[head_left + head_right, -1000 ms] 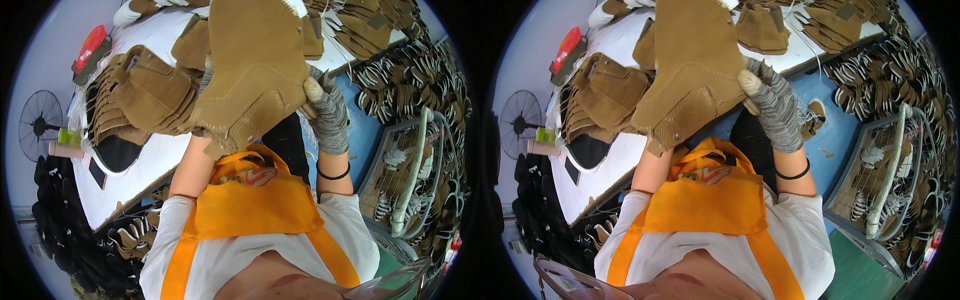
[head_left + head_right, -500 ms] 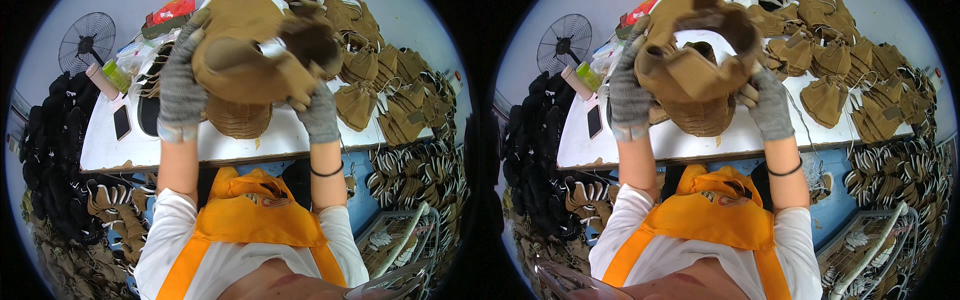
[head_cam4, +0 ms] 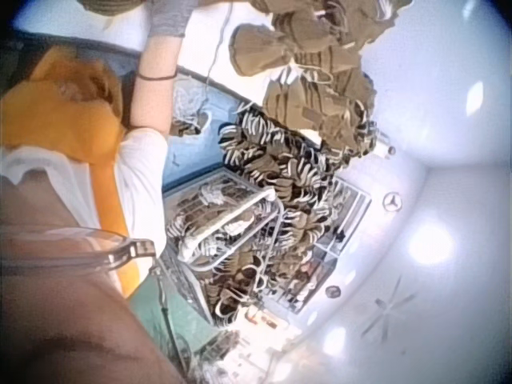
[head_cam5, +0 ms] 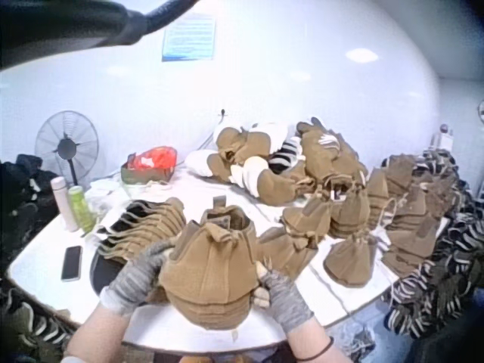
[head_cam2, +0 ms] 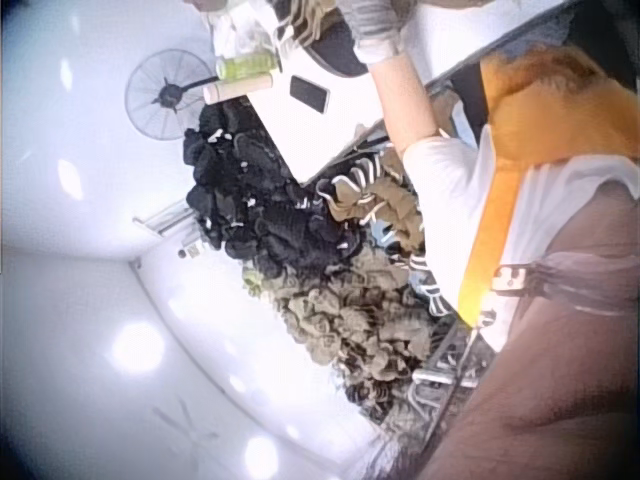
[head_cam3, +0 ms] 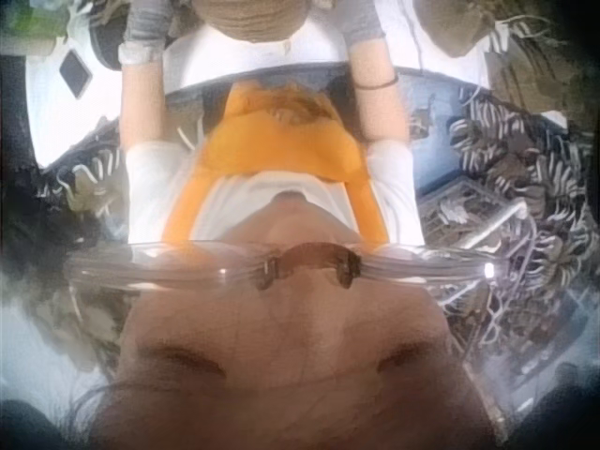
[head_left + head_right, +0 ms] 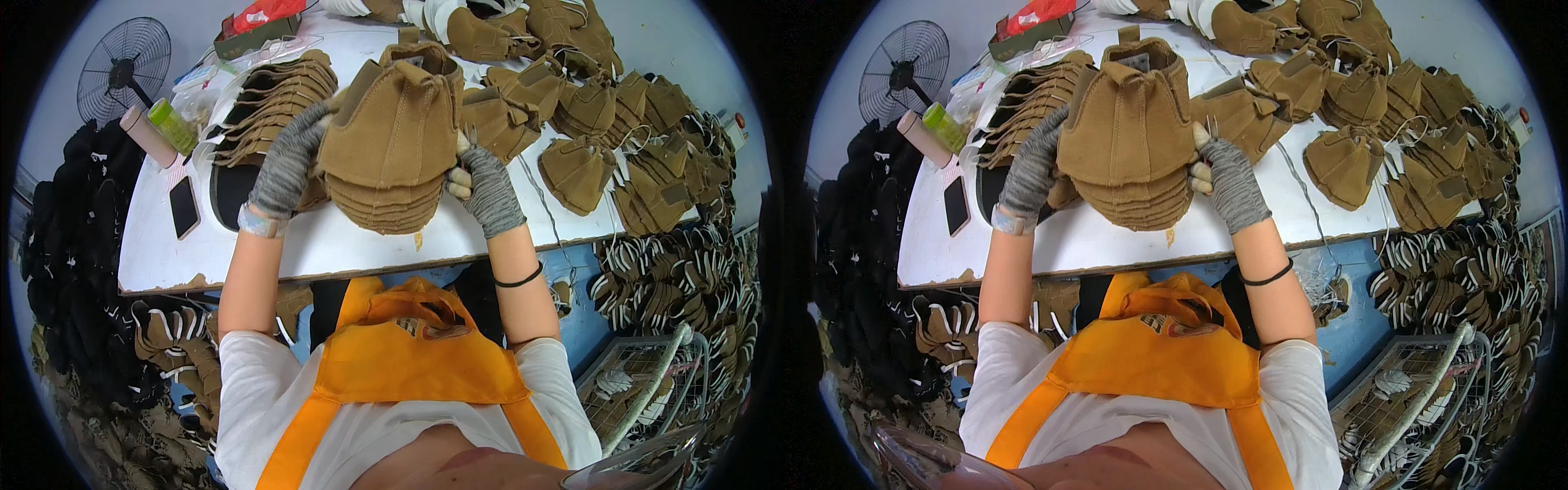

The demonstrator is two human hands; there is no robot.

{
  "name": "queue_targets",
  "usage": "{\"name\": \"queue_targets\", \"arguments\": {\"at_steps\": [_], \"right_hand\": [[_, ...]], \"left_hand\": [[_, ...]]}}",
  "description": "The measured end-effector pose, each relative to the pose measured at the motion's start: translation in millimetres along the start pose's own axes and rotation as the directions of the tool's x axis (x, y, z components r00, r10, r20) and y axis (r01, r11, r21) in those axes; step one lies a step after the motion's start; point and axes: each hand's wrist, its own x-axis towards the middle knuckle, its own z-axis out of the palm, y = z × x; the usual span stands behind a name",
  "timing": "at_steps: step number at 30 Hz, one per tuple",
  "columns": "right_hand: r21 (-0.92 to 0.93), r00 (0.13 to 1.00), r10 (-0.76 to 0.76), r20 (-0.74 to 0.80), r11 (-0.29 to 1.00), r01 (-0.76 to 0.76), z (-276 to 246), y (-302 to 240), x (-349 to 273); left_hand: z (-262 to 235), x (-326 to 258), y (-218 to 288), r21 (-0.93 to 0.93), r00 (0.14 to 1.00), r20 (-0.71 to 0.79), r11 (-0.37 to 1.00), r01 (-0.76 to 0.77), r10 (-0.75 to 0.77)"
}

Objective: The person trims excess material and threads from several tan shoe uppers using a pair of small snips, handling each piece one at a time and placing them into a stack.

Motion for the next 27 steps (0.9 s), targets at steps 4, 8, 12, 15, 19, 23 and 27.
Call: {"name": "queue_targets", "arguments": {"at_steps": [4, 8, 12, 15, 19, 23, 27], "right_hand": [[-0.675, 0.901, -0.419, 0.111, 0.634, 0.377, 6, -25, -14], [-0.606, 0.428, -0.873, 0.234, 0.213, 0.766, 27, -43, -6], [-0.425, 0.259, -0.85, 0.459, 0.045, 0.904, 69, -70, -7], [-0.384, 0.442, -0.766, 0.467, 0.274, 0.882, 64, -55, 15], [-0.334, 0.496, -0.784, 0.373, 0.386, 0.86, 61, -24, 14], [-0.37, 0.547, -0.73, 0.41, 0.415, 0.831, 58, -30, 22], [-0.412, 0.553, -0.733, 0.396, 0.396, 0.82, 56, -29, 27]], "left_hand": [[11, -5, 22, 0.555, 0.964, -0.104, 0.818, -0.149, 0.246], [37, 4, 51, 0.596, 0.769, -0.073, 0.646, -0.477, 0.635], [70, 40, 80, 0.753, 0.714, 0.302, 0.301, -0.585, 0.632], [82, 45, 76, 0.539, 0.919, 0.251, 0.744, -0.395, 0.306], [64, 39, 35, 0.522, 0.856, 0.258, 0.681, -0.514, 0.449], [61, 39, 30, 0.429, 0.905, 0.183, 0.797, -0.426, 0.385], [49, 43, 17, 0.357, 0.895, 0.205, 0.822, -0.445, 0.396]]}}
